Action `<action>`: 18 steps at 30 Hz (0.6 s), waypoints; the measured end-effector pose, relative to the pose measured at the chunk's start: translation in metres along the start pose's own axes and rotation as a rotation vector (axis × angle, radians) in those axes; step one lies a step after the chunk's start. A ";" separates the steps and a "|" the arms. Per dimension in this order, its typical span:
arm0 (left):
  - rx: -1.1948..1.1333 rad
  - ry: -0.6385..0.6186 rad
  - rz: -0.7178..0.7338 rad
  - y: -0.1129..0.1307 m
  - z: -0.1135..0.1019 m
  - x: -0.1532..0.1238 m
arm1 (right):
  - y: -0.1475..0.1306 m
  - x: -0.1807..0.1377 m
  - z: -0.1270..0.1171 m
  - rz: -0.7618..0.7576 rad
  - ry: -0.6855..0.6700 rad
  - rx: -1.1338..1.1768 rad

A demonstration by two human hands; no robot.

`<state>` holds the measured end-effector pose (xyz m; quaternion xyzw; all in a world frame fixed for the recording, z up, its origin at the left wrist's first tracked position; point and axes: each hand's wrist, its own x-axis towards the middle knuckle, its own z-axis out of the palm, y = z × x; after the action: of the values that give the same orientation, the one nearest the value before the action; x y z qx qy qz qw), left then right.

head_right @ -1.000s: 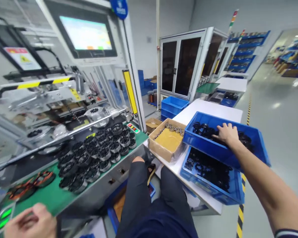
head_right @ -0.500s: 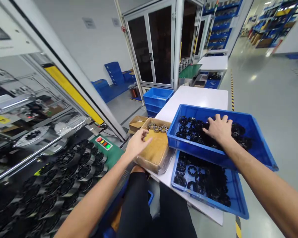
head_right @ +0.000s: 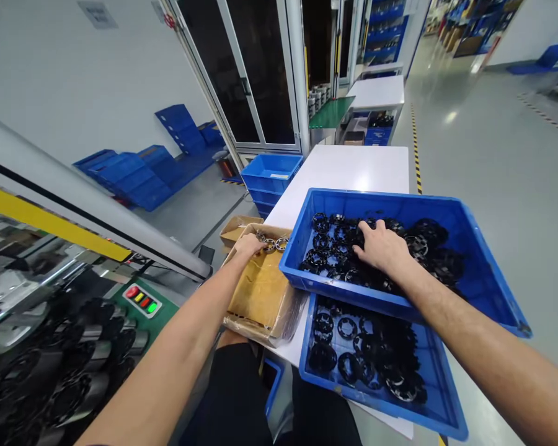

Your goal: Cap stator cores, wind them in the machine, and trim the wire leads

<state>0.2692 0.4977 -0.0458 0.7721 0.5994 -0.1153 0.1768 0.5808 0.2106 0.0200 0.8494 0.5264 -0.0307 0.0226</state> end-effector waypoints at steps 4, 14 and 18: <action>0.048 -0.068 0.077 -0.004 -0.004 0.006 | -0.001 0.001 -0.004 -0.053 -0.006 0.008; 0.062 -0.147 0.332 -0.055 0.007 -0.052 | -0.008 -0.001 -0.008 -0.134 0.047 0.095; -0.012 -0.031 0.260 -0.048 0.033 -0.075 | -0.010 -0.004 -0.013 -0.140 0.099 0.148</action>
<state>0.2045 0.4286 -0.0531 0.8402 0.4923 -0.0996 0.2043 0.5705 0.2119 0.0330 0.8102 0.5814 -0.0290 -0.0683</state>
